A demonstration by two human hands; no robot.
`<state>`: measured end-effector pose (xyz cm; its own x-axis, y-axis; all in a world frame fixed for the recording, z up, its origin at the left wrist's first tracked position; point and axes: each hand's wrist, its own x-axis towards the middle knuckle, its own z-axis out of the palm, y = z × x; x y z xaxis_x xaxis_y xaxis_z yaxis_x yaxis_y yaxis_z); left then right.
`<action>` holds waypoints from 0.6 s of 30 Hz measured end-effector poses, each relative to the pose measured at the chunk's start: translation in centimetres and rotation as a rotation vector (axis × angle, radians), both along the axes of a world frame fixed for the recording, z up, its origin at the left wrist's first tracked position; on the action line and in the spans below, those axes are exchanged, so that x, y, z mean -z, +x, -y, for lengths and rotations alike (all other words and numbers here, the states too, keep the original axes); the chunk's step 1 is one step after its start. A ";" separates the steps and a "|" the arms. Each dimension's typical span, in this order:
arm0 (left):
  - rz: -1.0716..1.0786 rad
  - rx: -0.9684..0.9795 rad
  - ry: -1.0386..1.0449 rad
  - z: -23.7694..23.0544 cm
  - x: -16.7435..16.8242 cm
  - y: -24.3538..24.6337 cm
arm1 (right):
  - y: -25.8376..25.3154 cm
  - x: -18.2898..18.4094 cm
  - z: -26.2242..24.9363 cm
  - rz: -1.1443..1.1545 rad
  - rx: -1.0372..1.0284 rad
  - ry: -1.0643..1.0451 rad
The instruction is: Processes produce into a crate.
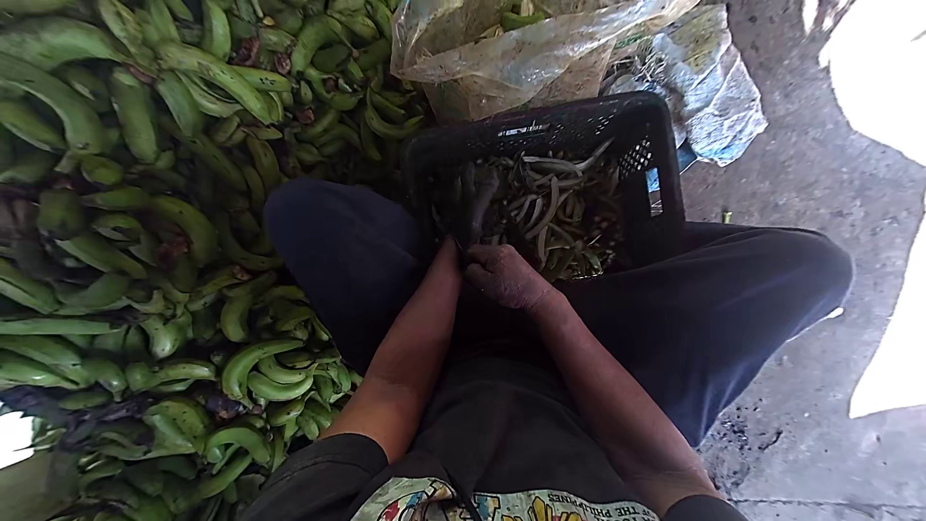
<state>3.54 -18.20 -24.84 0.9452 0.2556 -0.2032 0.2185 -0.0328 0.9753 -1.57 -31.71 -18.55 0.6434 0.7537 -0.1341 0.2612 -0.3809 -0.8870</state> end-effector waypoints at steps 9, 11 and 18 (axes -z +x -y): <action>-0.491 0.570 1.023 2.6 -2.9 -0.7 | 2.2 -1.3 2.8 -0.060 0.198 -0.288; -0.739 0.821 0.937 3.0 -4.4 -2.5 | 2.6 -1.1 2.9 -0.051 0.272 -0.261; -0.662 0.866 0.880 2.2 -5.1 -5.1 | 3.1 1.9 4.1 -0.319 0.327 -0.153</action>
<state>-1.52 -20.40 -19.79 0.6594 -0.0767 -0.7479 0.2201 -0.9315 0.2896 1.52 -35.78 -20.43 0.7522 0.4749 -0.4568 -0.1702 -0.5298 -0.8309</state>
